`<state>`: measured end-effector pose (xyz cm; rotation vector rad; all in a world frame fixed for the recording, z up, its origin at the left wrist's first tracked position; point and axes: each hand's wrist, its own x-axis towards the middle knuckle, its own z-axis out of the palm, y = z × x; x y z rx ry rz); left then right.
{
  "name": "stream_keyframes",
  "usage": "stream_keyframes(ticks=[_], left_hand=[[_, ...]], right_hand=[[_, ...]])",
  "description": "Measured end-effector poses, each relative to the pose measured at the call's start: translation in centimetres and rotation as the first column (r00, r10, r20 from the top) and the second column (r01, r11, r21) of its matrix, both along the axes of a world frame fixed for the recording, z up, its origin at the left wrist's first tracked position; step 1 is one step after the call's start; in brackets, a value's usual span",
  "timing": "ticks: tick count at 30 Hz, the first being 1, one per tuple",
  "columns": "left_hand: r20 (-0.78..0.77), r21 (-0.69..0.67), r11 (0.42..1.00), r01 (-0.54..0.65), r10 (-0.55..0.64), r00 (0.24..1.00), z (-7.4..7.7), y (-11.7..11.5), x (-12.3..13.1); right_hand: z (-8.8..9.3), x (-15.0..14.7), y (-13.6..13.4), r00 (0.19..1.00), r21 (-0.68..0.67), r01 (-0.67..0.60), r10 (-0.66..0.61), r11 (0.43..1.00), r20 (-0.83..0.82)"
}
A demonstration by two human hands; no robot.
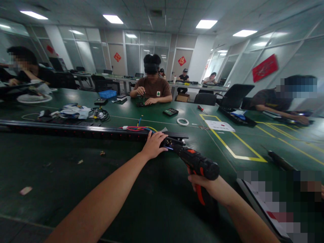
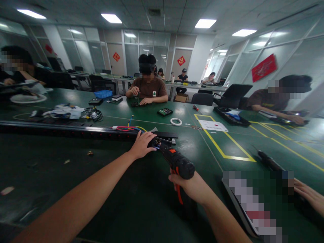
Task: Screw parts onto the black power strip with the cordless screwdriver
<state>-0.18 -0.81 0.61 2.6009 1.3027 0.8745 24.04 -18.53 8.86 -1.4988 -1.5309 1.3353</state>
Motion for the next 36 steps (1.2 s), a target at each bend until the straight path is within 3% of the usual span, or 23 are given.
stream_keyframes(ticks=[36], left_hand=[[-0.007, -0.003, 1.0, -0.001, 0.001, 1.0, 0.1, -0.07, 0.06]], right_hand=[[-0.24, 0.22, 0.13, 1.0, -0.003, -0.002, 0.002, 1.0, 0.007]])
